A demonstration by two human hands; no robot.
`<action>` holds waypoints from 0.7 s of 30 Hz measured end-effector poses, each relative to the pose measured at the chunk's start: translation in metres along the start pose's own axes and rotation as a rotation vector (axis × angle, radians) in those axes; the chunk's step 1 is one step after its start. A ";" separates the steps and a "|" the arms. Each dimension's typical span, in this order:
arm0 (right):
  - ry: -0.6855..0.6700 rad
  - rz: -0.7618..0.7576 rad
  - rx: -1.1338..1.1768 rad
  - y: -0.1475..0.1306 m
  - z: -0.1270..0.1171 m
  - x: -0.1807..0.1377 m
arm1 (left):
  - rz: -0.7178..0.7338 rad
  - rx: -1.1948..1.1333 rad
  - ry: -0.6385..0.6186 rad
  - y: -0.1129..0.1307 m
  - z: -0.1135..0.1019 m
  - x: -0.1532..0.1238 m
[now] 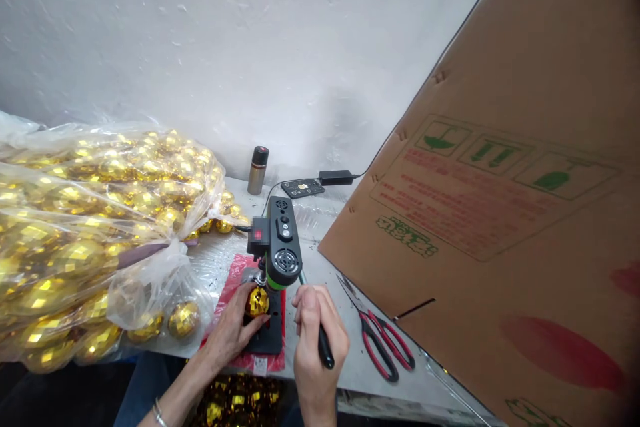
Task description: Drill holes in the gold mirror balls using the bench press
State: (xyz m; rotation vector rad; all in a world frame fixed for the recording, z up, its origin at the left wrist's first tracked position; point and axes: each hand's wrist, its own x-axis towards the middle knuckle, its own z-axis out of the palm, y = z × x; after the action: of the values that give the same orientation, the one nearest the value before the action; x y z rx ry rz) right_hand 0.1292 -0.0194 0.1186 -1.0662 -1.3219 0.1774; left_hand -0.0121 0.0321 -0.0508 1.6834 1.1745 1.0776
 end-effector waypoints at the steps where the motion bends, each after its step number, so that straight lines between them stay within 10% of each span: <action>1: -0.002 -0.001 -0.001 0.000 0.000 0.000 | 0.022 0.003 -0.023 -0.001 -0.001 -0.001; 21: -0.008 -0.012 0.013 0.002 -0.002 -0.003 | 0.022 -0.008 -0.113 -0.001 0.002 0.002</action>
State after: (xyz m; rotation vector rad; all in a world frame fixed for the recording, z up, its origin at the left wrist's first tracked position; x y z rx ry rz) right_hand 0.1307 -0.0207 0.1155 -1.0473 -1.3321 0.1808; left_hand -0.0102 0.0342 -0.0521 1.7315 1.0814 0.9855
